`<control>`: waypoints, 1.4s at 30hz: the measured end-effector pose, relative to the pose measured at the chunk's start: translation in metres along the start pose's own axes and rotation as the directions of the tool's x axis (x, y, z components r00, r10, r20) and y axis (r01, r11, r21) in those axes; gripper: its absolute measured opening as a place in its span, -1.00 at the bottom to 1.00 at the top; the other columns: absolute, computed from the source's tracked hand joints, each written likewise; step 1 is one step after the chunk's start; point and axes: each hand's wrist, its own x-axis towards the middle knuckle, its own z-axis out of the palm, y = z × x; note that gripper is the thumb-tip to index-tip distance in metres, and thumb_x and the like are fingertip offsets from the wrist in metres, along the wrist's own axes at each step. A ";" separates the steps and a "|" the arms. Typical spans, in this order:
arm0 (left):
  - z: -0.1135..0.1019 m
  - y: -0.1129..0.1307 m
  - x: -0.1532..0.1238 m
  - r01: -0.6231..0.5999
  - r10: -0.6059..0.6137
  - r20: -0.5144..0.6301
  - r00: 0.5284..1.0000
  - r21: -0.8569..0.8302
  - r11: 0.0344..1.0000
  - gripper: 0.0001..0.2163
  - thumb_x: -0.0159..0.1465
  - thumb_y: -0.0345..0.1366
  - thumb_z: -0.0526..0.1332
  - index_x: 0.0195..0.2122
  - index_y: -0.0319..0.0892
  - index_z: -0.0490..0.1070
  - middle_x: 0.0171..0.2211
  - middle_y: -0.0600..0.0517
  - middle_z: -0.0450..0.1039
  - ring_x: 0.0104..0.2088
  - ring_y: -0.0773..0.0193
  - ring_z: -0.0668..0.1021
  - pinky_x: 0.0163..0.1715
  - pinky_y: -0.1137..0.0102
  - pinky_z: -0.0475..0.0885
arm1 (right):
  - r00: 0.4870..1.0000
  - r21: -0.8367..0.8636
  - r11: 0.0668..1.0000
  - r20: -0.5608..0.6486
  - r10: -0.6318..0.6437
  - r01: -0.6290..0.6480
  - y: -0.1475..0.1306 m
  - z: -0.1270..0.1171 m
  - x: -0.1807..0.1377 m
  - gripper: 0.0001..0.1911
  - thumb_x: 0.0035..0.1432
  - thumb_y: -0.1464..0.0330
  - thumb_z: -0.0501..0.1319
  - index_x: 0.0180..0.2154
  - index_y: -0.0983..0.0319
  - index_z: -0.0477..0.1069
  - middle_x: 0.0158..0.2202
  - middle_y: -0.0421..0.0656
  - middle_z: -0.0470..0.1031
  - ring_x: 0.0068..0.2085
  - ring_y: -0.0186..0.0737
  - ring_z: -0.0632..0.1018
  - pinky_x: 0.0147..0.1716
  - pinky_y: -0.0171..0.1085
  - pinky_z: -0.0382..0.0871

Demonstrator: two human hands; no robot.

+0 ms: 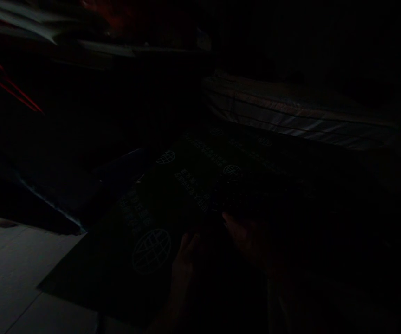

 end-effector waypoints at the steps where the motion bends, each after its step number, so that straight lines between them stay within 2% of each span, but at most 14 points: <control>1: 0.000 0.000 0.000 -0.006 0.006 -0.003 1.000 0.017 1.000 -0.74 0.20 -0.39 0.15 -0.08 -0.13 0.45 -0.21 -0.04 0.47 -0.17 0.16 0.45 -0.37 0.41 0.48 | 1.000 0.004 1.000 0.012 0.003 -0.003 0.000 -0.001 0.000 -0.63 0.23 0.37 0.05 0.06 0.12 0.36 -0.39 -0.15 0.60 -0.43 -0.30 0.57 -0.45 -0.38 0.34; 5: 0.003 -0.003 -0.001 -0.045 0.045 0.013 0.999 0.025 0.999 -0.73 0.20 -0.39 0.15 -0.07 -0.13 0.44 -0.19 -0.02 0.47 -0.18 0.16 0.45 -0.36 0.41 0.49 | 0.998 0.031 1.000 0.057 0.002 -0.004 0.000 0.000 0.001 -0.65 0.26 0.35 0.02 0.05 0.13 0.36 -0.40 -0.16 0.59 -0.45 -0.31 0.56 -0.48 -0.37 0.35; 10: 0.004 -0.009 -0.001 -0.037 0.037 -0.020 0.999 0.012 0.999 -0.77 0.23 -0.36 0.12 -0.10 -0.14 0.44 -0.20 -0.04 0.48 -0.19 0.18 0.47 -0.40 0.44 0.48 | 0.994 0.117 0.992 -0.089 0.058 -0.047 0.002 0.010 -0.001 -0.68 0.28 0.30 0.01 -0.01 0.12 0.42 -0.36 -0.16 0.60 -0.45 -0.33 0.57 -0.46 -0.40 0.37; 13: 0.002 -0.009 0.000 -0.066 0.067 -0.019 0.998 0.018 0.998 -0.79 0.22 -0.37 0.12 -0.14 -0.14 0.46 -0.19 -0.04 0.48 -0.18 0.19 0.47 -0.36 0.43 0.49 | 0.976 0.247 0.965 -0.166 0.137 -0.094 0.004 0.012 -0.003 -0.72 0.25 0.31 0.05 -0.12 0.13 0.49 -0.34 -0.17 0.61 -0.43 -0.35 0.58 -0.41 -0.43 0.38; 16: 0.000 -0.006 0.000 -0.029 0.029 -0.002 1.000 0.015 0.999 -0.80 0.22 -0.39 0.12 -0.16 -0.15 0.46 -0.18 -0.04 0.47 -0.16 0.18 0.45 -0.34 0.44 0.49 | 0.961 0.406 0.908 -0.191 0.199 -0.107 0.006 0.010 -0.003 -0.73 0.24 0.31 0.06 -0.21 0.13 0.53 -0.34 -0.19 0.61 -0.39 -0.34 0.59 -0.37 -0.44 0.41; 21: -0.002 -0.003 0.001 0.003 -0.003 -0.001 1.000 0.001 1.000 -0.81 0.21 -0.41 0.12 -0.20 -0.14 0.47 -0.20 -0.02 0.48 -0.18 0.20 0.47 -0.40 0.47 0.50 | 0.935 0.631 0.761 -0.156 0.318 -0.154 0.013 0.011 -0.003 -0.70 0.24 0.26 0.03 -0.27 0.16 0.53 -0.34 -0.17 0.60 -0.33 -0.29 0.60 -0.37 -0.41 0.44; 25: -0.001 -0.005 0.000 0.006 -0.006 -0.006 1.000 0.004 1.000 -0.78 0.20 -0.43 0.12 -0.17 -0.13 0.46 -0.23 -0.01 0.49 -0.23 0.25 0.50 -0.44 0.50 0.50 | 0.910 0.710 0.677 -0.126 0.394 -0.194 0.017 0.014 -0.003 -0.68 0.23 0.22 0.04 -0.27 0.18 0.53 -0.29 -0.13 0.60 -0.27 -0.23 0.60 -0.36 -0.37 0.46; 27: 0.000 -0.007 -0.001 0.062 -0.062 -0.003 0.998 0.044 0.997 -0.78 0.20 -0.43 0.13 -0.16 -0.14 0.46 -0.20 -0.01 0.49 -0.23 0.25 0.49 -0.40 0.47 0.51 | 0.906 0.726 0.659 -0.121 0.406 -0.198 0.017 0.014 -0.002 -0.69 0.22 0.22 0.04 -0.26 0.18 0.53 -0.30 -0.13 0.60 -0.27 -0.23 0.60 -0.35 -0.36 0.47; 28: 0.000 -0.007 -0.001 -0.003 0.004 -0.014 1.000 0.043 0.999 -0.80 0.20 -0.44 0.12 -0.20 -0.15 0.47 -0.24 -0.01 0.50 -0.27 0.25 0.49 -0.40 0.46 0.51 | 0.905 0.730 0.654 -0.120 0.408 -0.198 0.017 0.014 -0.002 -0.69 0.22 0.22 0.04 -0.27 0.18 0.53 -0.30 -0.13 0.60 -0.27 -0.22 0.60 -0.35 -0.35 0.47; 31: -0.002 -0.006 0.001 -0.019 0.019 0.012 1.000 0.011 1.000 -0.80 0.20 -0.45 0.11 -0.21 -0.17 0.47 -0.24 -0.01 0.48 -0.27 0.25 0.47 -0.38 0.47 0.49 | 0.901 0.765 0.609 -0.091 0.424 -0.209 0.019 0.016 -0.002 -0.68 0.21 0.21 0.04 -0.28 0.18 0.54 -0.31 -0.12 0.60 -0.28 -0.20 0.59 -0.35 -0.32 0.46; 37: -0.008 0.005 0.005 0.096 -0.095 0.066 0.993 -0.012 0.995 -0.80 0.22 -0.42 0.11 -0.17 -0.16 0.45 -0.19 0.00 0.45 -0.19 0.23 0.44 -0.35 0.48 0.47 | 0.854 0.879 0.392 0.035 0.519 -0.273 0.023 0.016 0.000 -0.65 0.12 0.12 0.12 -0.26 0.20 0.54 -0.42 -0.15 0.58 -0.39 -0.20 0.57 -0.37 -0.27 0.45; 39: -0.007 0.005 0.005 0.098 -0.098 0.080 0.992 0.004 0.995 -0.80 0.23 -0.41 0.11 -0.16 -0.16 0.45 -0.17 -0.01 0.45 -0.16 0.23 0.43 -0.30 0.46 0.47 | 0.851 0.891 0.364 0.044 0.523 -0.271 0.023 0.014 0.001 -0.65 0.09 0.12 0.13 -0.28 0.21 0.54 -0.44 -0.15 0.57 -0.40 -0.20 0.55 -0.41 -0.28 0.44; 42: -0.004 -0.001 0.002 0.007 -0.007 0.053 0.999 0.000 1.000 -0.84 0.25 -0.41 0.10 -0.24 -0.20 0.47 -0.18 -0.02 0.45 -0.16 0.23 0.42 -0.23 0.43 0.46 | 0.853 0.895 0.370 0.022 0.522 -0.250 0.022 0.013 0.002 -0.66 0.08 0.12 0.14 -0.30 0.20 0.54 -0.42 -0.15 0.57 -0.38 -0.20 0.56 -0.36 -0.27 0.43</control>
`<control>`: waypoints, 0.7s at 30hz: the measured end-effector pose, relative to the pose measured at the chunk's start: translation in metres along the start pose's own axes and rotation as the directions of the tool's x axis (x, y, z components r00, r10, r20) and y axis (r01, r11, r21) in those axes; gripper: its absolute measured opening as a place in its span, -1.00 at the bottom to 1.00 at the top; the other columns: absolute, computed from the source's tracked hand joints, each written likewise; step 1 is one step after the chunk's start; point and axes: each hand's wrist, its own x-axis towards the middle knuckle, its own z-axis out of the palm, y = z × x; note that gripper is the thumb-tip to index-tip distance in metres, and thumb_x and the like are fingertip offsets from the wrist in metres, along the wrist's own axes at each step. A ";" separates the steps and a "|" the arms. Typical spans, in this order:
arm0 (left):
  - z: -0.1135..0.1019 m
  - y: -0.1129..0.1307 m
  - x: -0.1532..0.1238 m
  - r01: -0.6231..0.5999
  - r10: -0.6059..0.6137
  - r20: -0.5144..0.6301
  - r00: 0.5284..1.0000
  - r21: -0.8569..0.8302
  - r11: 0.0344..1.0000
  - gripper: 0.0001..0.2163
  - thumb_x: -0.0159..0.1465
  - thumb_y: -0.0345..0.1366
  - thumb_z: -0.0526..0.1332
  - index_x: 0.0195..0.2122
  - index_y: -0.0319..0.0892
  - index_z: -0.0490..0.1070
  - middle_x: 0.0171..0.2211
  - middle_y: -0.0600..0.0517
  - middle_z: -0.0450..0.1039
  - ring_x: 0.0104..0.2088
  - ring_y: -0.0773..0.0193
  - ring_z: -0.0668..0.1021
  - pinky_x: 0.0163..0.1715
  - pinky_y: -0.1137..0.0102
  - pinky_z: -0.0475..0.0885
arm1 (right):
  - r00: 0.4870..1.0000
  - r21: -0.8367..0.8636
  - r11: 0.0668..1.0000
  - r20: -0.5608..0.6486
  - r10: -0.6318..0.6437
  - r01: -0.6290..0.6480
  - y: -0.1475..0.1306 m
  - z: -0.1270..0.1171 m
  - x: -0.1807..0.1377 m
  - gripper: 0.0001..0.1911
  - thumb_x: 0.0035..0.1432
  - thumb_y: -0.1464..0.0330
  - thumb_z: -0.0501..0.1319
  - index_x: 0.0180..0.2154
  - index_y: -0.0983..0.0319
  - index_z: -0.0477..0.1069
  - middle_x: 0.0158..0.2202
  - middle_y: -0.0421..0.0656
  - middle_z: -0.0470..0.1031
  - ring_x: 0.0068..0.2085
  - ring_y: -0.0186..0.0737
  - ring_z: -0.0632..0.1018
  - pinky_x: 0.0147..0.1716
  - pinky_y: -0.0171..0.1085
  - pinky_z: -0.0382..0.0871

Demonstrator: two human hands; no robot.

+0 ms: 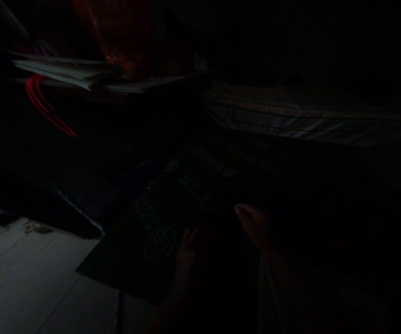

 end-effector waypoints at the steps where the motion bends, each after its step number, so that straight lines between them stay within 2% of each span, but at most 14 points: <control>1: 0.001 -0.002 -0.001 -0.025 0.025 -0.007 1.000 0.001 1.000 -0.84 0.26 -0.40 0.09 -0.26 -0.20 0.47 -0.18 -0.03 0.46 -0.17 0.23 0.43 -0.24 0.43 0.46 | 1.000 -0.003 1.000 0.002 -0.007 0.007 0.000 0.000 0.000 -0.66 0.08 0.12 0.13 -0.30 0.19 0.54 -0.42 -0.16 0.57 -0.37 -0.20 0.56 -0.35 -0.27 0.43; 5: 0.004 -0.007 -0.001 -0.013 0.014 -0.028 1.000 0.034 0.999 -0.80 0.27 -0.38 0.06 -0.22 -0.18 0.48 -0.20 -0.04 0.46 -0.19 0.23 0.44 -0.31 0.43 0.46 | 0.999 -0.025 0.999 0.027 -0.030 0.030 0.002 0.001 0.001 -0.69 0.10 0.14 0.12 -0.31 0.17 0.54 -0.43 -0.18 0.57 -0.38 -0.22 0.56 -0.35 -0.28 0.42; 11: 0.000 -0.001 0.006 -0.097 0.107 -0.113 0.988 0.093 0.991 -0.81 0.25 -0.42 0.08 -0.24 -0.21 0.48 -0.30 -0.03 0.47 -0.30 0.24 0.44 -0.43 0.48 0.43 | 0.997 -0.042 0.997 0.046 -0.062 0.064 -0.001 0.000 0.000 -0.71 0.12 0.17 0.11 -0.29 0.17 0.53 -0.37 -0.16 0.58 -0.32 -0.20 0.57 -0.32 -0.28 0.43; 13: -0.001 0.002 0.007 -0.109 0.119 -0.109 0.987 0.089 0.990 -0.84 0.23 -0.42 0.11 -0.25 -0.21 0.48 -0.27 -0.04 0.46 -0.25 0.21 0.43 -0.40 0.46 0.43 | 0.996 -0.051 0.996 0.050 -0.073 0.075 -0.003 0.000 0.000 -0.71 0.13 0.18 0.11 -0.29 0.16 0.53 -0.34 -0.16 0.59 -0.29 -0.19 0.58 -0.29 -0.27 0.44; 17: -0.002 0.003 0.005 -0.062 0.068 -0.086 0.994 0.069 0.996 -0.82 0.21 -0.39 0.15 -0.18 -0.20 0.46 -0.22 -0.05 0.45 -0.18 0.17 0.41 -0.28 0.39 0.45 | 0.994 -0.052 0.994 0.058 -0.093 0.096 -0.002 0.000 0.001 -0.71 0.14 0.19 0.09 -0.29 0.16 0.53 -0.32 -0.16 0.59 -0.26 -0.19 0.58 -0.24 -0.26 0.43; 21: -0.002 0.000 0.003 -0.151 0.156 -0.046 0.987 0.094 0.984 -0.80 0.24 -0.37 0.12 -0.14 -0.23 0.44 -0.16 -0.07 0.45 -0.16 0.15 0.42 -0.25 0.34 0.45 | 0.993 -0.077 0.992 0.070 -0.099 0.104 0.000 0.001 0.000 -0.72 0.15 0.20 0.09 -0.30 0.16 0.53 -0.36 -0.17 0.59 -0.30 -0.21 0.57 -0.27 -0.27 0.43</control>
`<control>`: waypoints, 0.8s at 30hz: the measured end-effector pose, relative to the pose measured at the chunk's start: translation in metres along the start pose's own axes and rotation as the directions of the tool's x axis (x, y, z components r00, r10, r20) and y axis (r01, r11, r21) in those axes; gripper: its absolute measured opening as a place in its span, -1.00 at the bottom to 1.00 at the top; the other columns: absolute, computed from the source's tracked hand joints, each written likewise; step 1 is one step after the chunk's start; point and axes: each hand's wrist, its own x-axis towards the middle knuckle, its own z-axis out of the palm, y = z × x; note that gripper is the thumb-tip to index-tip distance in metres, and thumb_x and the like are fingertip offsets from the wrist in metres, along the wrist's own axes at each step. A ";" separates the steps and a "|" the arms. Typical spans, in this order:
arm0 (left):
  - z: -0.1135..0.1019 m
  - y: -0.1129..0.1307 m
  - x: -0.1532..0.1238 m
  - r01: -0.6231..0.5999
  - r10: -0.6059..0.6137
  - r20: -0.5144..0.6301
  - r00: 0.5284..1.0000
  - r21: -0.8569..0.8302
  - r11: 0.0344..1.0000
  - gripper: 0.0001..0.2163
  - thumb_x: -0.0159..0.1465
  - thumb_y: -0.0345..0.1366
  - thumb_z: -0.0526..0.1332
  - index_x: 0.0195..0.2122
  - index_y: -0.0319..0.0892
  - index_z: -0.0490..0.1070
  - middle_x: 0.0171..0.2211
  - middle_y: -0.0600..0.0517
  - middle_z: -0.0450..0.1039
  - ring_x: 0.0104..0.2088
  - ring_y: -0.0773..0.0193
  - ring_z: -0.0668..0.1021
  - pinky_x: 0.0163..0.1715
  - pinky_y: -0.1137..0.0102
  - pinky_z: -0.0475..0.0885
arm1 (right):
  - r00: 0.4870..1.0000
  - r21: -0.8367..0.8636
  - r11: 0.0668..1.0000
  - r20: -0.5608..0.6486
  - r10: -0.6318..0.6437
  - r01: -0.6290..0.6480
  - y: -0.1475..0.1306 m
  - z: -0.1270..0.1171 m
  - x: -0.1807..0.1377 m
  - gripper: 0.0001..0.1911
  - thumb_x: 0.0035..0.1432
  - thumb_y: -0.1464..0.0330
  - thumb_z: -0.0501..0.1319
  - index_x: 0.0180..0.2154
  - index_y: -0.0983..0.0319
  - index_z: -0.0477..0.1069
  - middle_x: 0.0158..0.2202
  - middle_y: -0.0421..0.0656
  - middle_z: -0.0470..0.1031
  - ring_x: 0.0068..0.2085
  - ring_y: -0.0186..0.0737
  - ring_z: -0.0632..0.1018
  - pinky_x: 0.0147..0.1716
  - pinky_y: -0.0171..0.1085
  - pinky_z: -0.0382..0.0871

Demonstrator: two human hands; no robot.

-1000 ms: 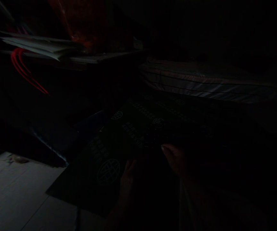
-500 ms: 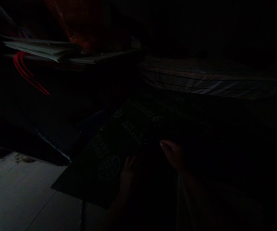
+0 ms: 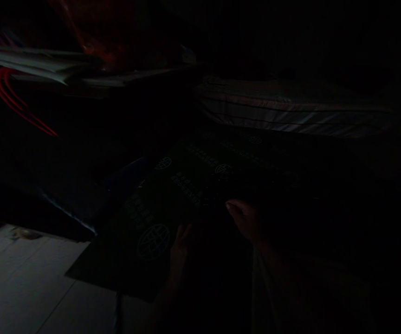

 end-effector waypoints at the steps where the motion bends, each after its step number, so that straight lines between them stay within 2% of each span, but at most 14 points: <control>1: 0.000 -0.001 0.000 0.012 -0.012 0.002 1.000 0.015 1.000 -0.80 0.24 -0.37 0.13 -0.14 -0.23 0.44 -0.14 -0.08 0.44 -0.14 0.12 0.42 -0.22 0.30 0.45 | 1.000 -0.004 1.000 0.002 0.006 -0.006 -0.001 0.000 0.000 -0.72 0.15 0.20 0.09 -0.30 0.16 0.52 -0.36 -0.17 0.59 -0.30 -0.21 0.57 -0.28 -0.27 0.43; 10: 0.000 0.005 -0.002 -0.008 0.012 -0.061 0.998 0.060 0.998 -0.75 0.26 -0.39 0.10 -0.06 -0.29 0.38 -0.05 -0.14 0.39 -0.01 0.03 0.36 -0.16 0.26 0.46 | 1.000 -0.035 0.999 0.025 0.002 -0.001 -0.004 -0.002 -0.001 -0.72 0.15 0.21 0.08 -0.32 0.15 0.53 -0.37 -0.18 0.59 -0.31 -0.22 0.58 -0.32 -0.31 0.42; 14: 0.003 0.003 -0.001 -0.074 0.083 -0.091 0.992 0.096 0.993 -0.75 0.27 -0.39 0.07 -0.06 -0.32 0.38 -0.05 -0.18 0.40 -0.01 0.02 0.36 -0.15 0.22 0.47 | 1.000 -0.032 0.999 0.018 0.010 -0.010 -0.003 0.000 -0.002 -0.72 0.15 0.20 0.08 -0.29 0.16 0.52 -0.35 -0.18 0.59 -0.29 -0.22 0.58 -0.29 -0.31 0.43; 17: 0.004 0.001 0.002 -0.099 0.113 -0.120 0.986 0.115 0.988 -0.76 0.29 -0.37 0.04 -0.10 -0.31 0.41 -0.09 -0.17 0.43 -0.03 0.03 0.39 -0.19 0.24 0.49 | 1.000 -0.033 0.999 0.022 0.011 -0.010 -0.004 0.000 -0.002 -0.71 0.15 0.21 0.08 -0.27 0.16 0.52 -0.33 -0.17 0.59 -0.27 -0.21 0.58 -0.26 -0.29 0.43; 24: 0.002 0.004 0.006 -0.050 0.066 -0.133 0.989 0.119 0.992 -0.70 0.34 -0.33 -0.05 -0.11 -0.25 0.45 -0.15 -0.13 0.47 -0.11 0.12 0.45 -0.33 0.37 0.53 | 0.999 -0.072 0.997 0.041 -0.001 0.004 -0.004 -0.001 -0.004 -0.72 0.17 0.21 0.07 -0.28 0.15 0.52 -0.32 -0.16 0.59 -0.27 -0.19 0.58 -0.26 -0.26 0.43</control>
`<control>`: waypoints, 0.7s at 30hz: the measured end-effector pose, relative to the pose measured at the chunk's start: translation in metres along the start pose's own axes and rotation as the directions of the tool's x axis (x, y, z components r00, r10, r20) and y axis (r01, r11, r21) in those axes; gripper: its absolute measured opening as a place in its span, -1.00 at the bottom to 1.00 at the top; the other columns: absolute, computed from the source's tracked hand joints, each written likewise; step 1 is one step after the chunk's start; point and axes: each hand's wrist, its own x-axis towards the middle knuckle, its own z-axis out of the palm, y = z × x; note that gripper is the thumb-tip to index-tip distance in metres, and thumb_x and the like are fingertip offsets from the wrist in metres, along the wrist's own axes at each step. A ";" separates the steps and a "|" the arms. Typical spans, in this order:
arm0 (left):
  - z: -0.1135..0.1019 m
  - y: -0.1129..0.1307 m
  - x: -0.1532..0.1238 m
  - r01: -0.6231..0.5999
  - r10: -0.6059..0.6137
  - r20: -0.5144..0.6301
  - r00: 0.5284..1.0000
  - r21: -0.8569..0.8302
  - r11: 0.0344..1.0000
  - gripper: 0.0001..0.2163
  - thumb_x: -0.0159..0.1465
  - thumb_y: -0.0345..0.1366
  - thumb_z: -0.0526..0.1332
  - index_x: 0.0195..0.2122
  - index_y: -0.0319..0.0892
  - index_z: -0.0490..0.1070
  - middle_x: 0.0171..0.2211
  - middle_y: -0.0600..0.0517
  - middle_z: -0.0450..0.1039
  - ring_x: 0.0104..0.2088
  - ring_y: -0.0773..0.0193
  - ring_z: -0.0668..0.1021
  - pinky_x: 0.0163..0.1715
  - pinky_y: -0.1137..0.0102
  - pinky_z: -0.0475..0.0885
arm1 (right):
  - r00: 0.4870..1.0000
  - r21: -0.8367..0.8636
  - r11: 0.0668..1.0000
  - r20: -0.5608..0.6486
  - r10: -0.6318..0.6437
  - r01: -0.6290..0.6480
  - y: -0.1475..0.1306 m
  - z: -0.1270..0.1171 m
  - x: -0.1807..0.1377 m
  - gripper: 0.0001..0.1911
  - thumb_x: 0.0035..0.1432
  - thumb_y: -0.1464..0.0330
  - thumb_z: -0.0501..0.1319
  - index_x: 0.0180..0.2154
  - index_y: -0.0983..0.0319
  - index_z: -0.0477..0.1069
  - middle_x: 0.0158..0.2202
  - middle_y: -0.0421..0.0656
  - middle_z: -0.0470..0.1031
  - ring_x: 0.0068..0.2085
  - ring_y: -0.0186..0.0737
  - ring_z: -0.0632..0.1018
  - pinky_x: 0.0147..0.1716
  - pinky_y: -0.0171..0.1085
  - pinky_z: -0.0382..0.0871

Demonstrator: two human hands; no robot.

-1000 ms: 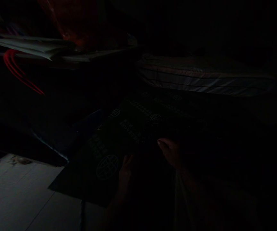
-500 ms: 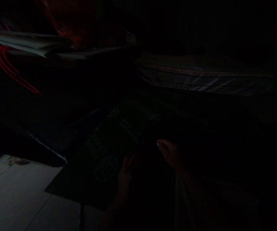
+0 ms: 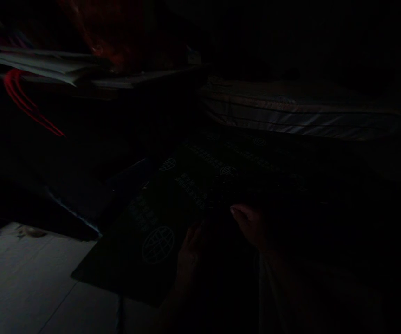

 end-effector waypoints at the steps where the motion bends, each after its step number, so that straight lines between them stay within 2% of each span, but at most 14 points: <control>1: 0.000 0.000 -0.001 -0.002 0.002 0.009 1.000 0.001 1.000 -0.70 0.34 -0.32 -0.05 -0.10 -0.25 0.45 -0.14 -0.13 0.47 -0.09 0.12 0.44 -0.32 0.36 0.53 | 1.000 -0.005 1.000 0.001 -0.004 0.004 0.001 0.000 0.000 -0.72 0.17 0.21 0.07 -0.27 0.15 0.52 -0.32 -0.16 0.59 -0.27 -0.19 0.58 -0.26 -0.26 0.43; 6: 0.003 -0.003 -0.005 -0.020 0.019 0.044 0.999 0.006 1.000 -0.73 0.32 -0.34 0.01 -0.07 -0.26 0.43 -0.08 -0.15 0.45 -0.01 0.08 0.41 -0.21 0.32 0.50 | 1.000 -0.026 0.999 0.017 0.019 -0.018 0.003 0.000 -0.001 -0.70 0.18 0.17 0.06 -0.28 0.14 0.52 -0.33 -0.16 0.59 -0.27 -0.18 0.58 -0.27 -0.25 0.43; 14: -0.005 0.003 0.003 -0.037 0.037 -0.037 0.999 -0.001 0.999 -0.71 0.33 -0.36 -0.05 -0.06 -0.33 0.38 -0.10 -0.17 0.45 -0.03 0.08 0.44 -0.20 0.31 0.50 | 0.999 -0.046 0.999 0.044 0.007 -0.005 0.004 0.001 -0.002 -0.70 0.19 0.18 0.05 -0.24 0.14 0.51 -0.27 -0.16 0.59 -0.24 -0.19 0.58 -0.27 -0.28 0.43; 17: -0.003 0.002 0.000 -0.033 0.033 0.002 0.999 -0.021 0.999 -0.72 0.31 -0.39 -0.01 -0.02 -0.31 0.35 -0.06 -0.16 0.45 0.01 0.09 0.44 -0.13 0.30 0.49 | 0.999 -0.067 0.998 0.053 -0.003 0.007 0.001 0.001 -0.001 -0.70 0.20 0.20 0.04 -0.26 0.13 0.51 -0.31 -0.18 0.59 -0.27 -0.21 0.58 -0.29 -0.32 0.43; 21: 0.004 -0.001 -0.006 0.065 -0.058 0.078 0.995 -0.097 0.993 -0.68 0.25 -0.39 0.07 0.04 -0.22 0.34 0.03 -0.12 0.41 0.08 0.07 0.41 -0.05 0.26 0.46 | 0.998 -0.085 0.996 0.057 -0.025 0.030 -0.002 0.001 -0.001 -0.72 0.20 0.21 0.05 -0.27 0.10 0.52 -0.30 -0.20 0.59 -0.28 -0.23 0.58 -0.34 -0.35 0.41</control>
